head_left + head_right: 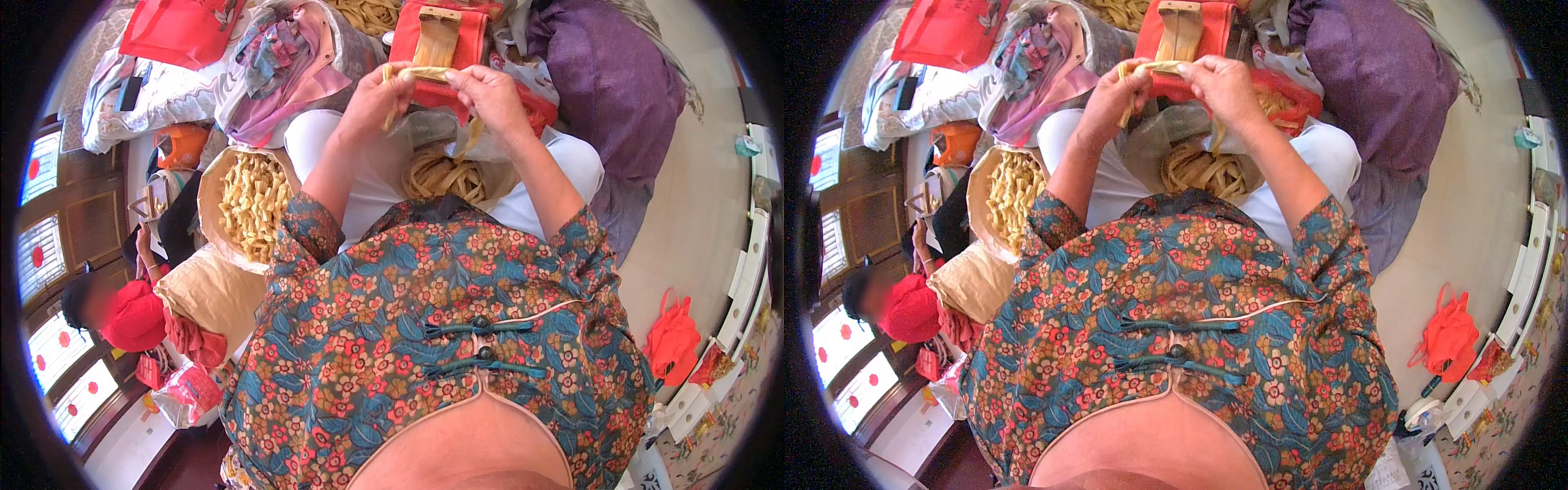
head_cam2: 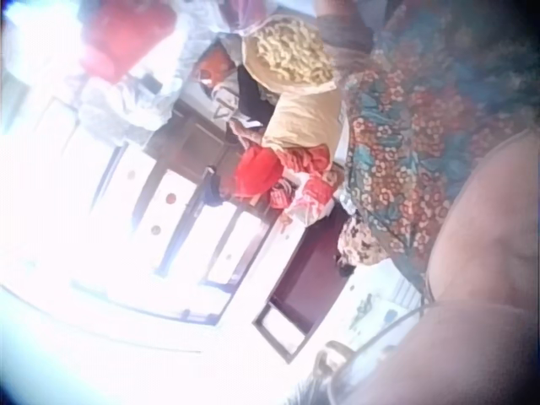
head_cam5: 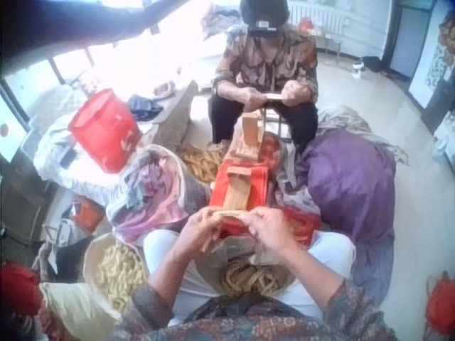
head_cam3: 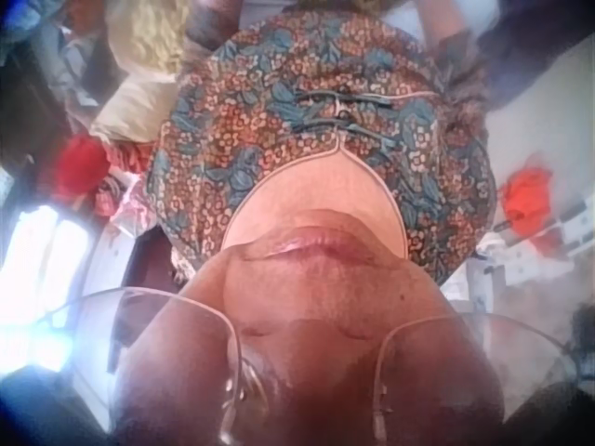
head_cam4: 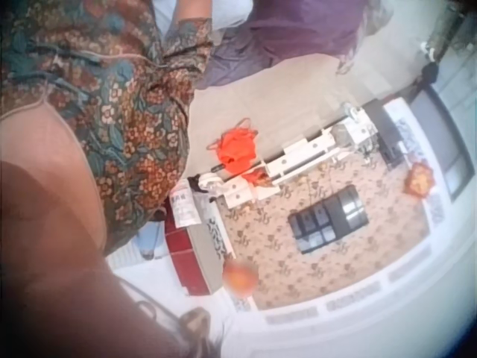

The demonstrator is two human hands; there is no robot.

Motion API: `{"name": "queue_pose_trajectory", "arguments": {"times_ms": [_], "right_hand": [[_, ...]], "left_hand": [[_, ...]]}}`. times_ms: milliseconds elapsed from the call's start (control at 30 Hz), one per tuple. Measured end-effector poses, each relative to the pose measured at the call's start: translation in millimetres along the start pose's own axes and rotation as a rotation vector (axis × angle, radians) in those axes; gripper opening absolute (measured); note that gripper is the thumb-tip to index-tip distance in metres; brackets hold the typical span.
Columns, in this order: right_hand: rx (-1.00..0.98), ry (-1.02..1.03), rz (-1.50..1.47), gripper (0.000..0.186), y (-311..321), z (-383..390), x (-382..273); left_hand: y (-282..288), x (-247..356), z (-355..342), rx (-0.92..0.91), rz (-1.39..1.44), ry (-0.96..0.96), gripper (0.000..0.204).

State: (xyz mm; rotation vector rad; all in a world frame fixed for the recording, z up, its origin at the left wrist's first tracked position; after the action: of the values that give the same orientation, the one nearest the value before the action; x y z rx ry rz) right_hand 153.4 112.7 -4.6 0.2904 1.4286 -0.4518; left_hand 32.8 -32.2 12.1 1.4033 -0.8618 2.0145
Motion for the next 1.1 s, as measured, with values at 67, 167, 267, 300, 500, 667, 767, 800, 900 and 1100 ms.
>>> {"name": "queue_pose_trajectory", "arguments": {"times_ms": [67,167,267,300,500,667,767,800,900,1100], "right_hand": [[0.027,0.002,-0.005,0.024,4,-11,6],[0.047,-0.012,-0.006,0.026,6,-24,10],[0.071,0.007,0.015,0.027,8,-33,10],[0.088,0.021,0.024,0.027,8,-38,13],[0.107,0.011,0.006,0.024,4,-48,0],[0.261,0.132,0.399,0.026,7,-70,31],[0.209,0.063,0.547,0.028,7,-72,46],[0.197,0.021,0.597,0.028,11,-68,49],[0.241,0.006,0.442,0.028,21,-50,60],[-0.007,-0.299,-0.446,0.018,12,-7,52]], "left_hand": [[-1,4,-7,0.022,-0.007,-0.009,0.022],[0,4,-22,0.067,-0.103,-0.072,0.020],[-2,7,-32,0.105,-0.191,-0.091,0.018],[-3,10,-34,0.116,-0.203,-0.071,0.018],[-3,16,-51,0.176,-0.301,-0.011,0.018],[4,3,-73,0.239,-0.489,0.086,0.021],[5,1,-69,0.244,-0.575,0.059,0.022],[8,0,-63,0.244,-0.545,0.049,0.021],[21,-2,-41,0.082,-0.017,0.189,0.029],[22,7,10,-0.181,0.820,0.202,0.053]]}}
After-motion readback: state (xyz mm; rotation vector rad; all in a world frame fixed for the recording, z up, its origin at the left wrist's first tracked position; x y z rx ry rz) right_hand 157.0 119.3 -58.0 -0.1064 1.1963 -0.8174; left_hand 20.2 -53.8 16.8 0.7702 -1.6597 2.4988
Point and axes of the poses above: each hand's wrist, its own z-axis away from the middle knuckle, its own y-axis out of the back of the hand, x = y × z, the point moved 1 cm from there along -z, towards the middle knuckle, and after that the axes turned 6 degrees about z, right-handed, at the moved point
